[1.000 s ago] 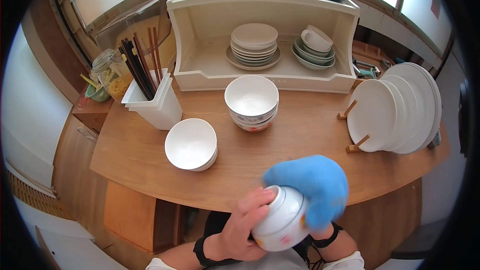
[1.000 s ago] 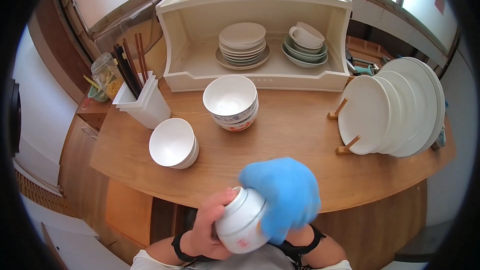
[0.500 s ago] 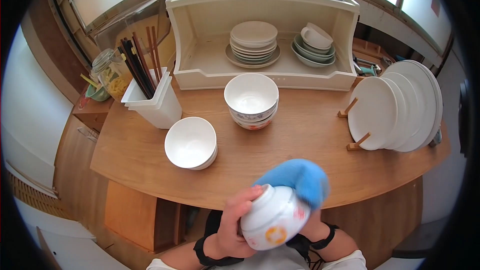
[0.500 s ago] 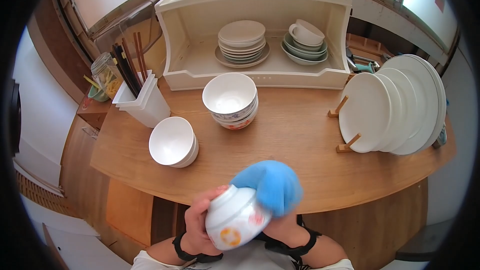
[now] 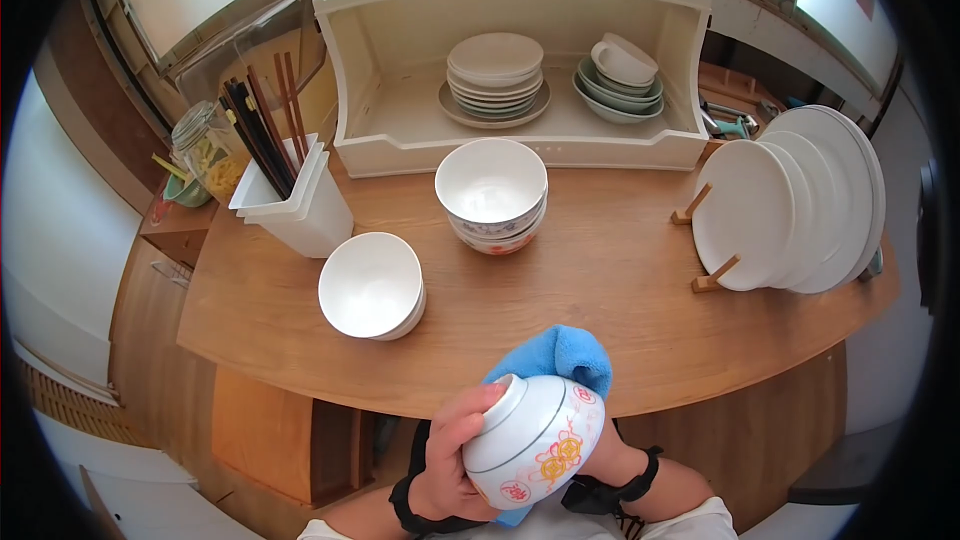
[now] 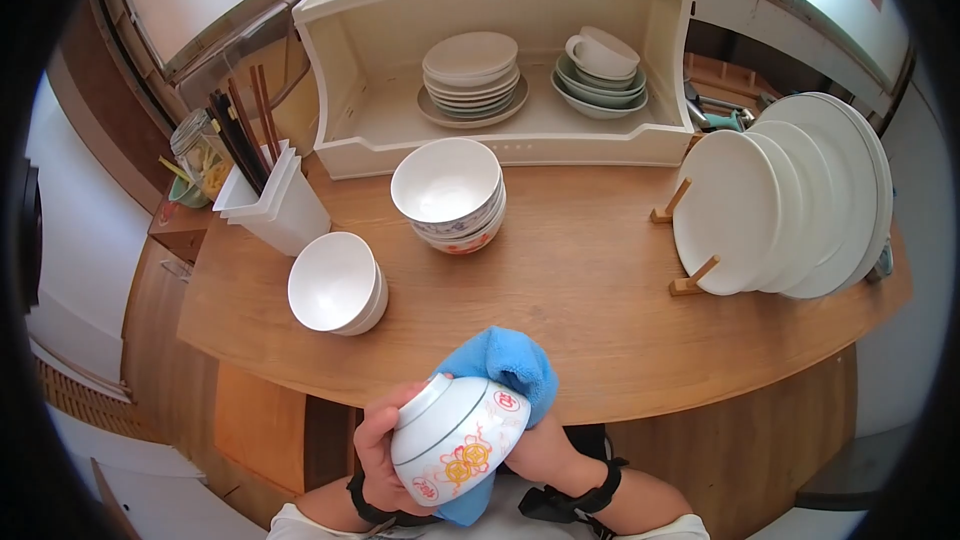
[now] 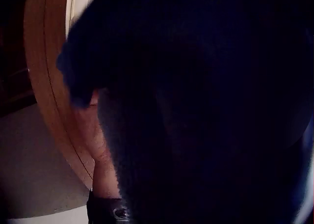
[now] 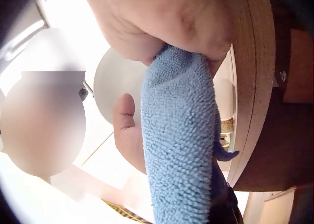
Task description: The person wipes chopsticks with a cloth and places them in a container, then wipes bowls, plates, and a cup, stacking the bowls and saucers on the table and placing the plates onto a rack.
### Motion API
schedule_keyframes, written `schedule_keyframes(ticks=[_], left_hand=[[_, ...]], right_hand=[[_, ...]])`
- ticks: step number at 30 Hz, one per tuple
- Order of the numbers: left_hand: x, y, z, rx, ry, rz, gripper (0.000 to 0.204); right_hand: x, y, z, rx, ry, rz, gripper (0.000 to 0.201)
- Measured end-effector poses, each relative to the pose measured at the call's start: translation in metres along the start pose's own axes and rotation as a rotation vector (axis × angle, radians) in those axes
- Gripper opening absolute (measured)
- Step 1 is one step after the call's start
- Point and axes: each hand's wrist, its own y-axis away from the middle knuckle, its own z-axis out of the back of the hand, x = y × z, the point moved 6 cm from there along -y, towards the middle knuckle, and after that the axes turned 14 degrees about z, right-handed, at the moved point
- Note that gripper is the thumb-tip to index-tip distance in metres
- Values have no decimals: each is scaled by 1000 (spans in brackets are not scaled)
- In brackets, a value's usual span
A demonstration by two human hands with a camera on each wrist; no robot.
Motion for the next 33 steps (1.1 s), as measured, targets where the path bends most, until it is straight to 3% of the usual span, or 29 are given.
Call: schedule_keyframes(ticks=[3, 5, 6, 8, 9, 11, 13, 14, 15, 17, 19, 22, 24, 26, 29, 31, 33], left_hand=[[-4, -5, -2, 12, -38, -2, 96], [-4, -6, -3, -23, 17, -9, 77], [-6, -7, -2, -24, 18, -8, 77], [-10, -9, -8, 74, -226, 5, 85], [-8, -7, -8, 73, -224, 6, 85], [-2, -2, -4, 37, -187, 1, 83], [-1, 4, -1, 15, -150, -35, 82], [-2, 6, 1, -7, -115, -67, 81], [-2, 6, 1, -5, -116, -69, 81], [-1, 6, 2, -22, -129, -44, 79], [4, 8, 3, -39, -64, -26, 77], [8, 5, 6, -37, 1, -31, 72], [4, 0, 9, -25, -8, -50, 71], [-10, -5, 16, -133, -366, -70, 61], [-9, -6, 36, -102, -535, 30, 53], [-15, -20, 54, -95, -560, 58, 49], [-13, -25, 76, -163, -486, 164, 42]], right_hand=[[12, -7, 17, -64, 221, 91, 34], [30, -19, 22, -151, 219, 190, 30], [40, -25, 22, 53, 644, 264, 38], [67, -49, 8, 266, 1070, 329, 45], [86, -66, -13, 430, 1224, 44, 42], [67, -54, -15, 587, 1362, -251, 39], [28, -13, 4, -73, 579, 290, 37], [18, -6, 5, -75, 580, 293, 37], [0, -1, 10, -155, 291, 129, 35], [-13, 1, 11, -225, 0, -38, 35], [1, -4, 8, -66, 183, 71, 37], [-2, 0, 14, -59, 200, 96, 54], [5, -2, 13, -109, 130, 136, 51], [12, -5, 16, -132, 147, 179, 51], [27, -11, 16, 12, 328, 185, 57], [42, -15, 13, 0, 231, 175, 53], [47, -15, 15, 120, 264, 167, 56]])
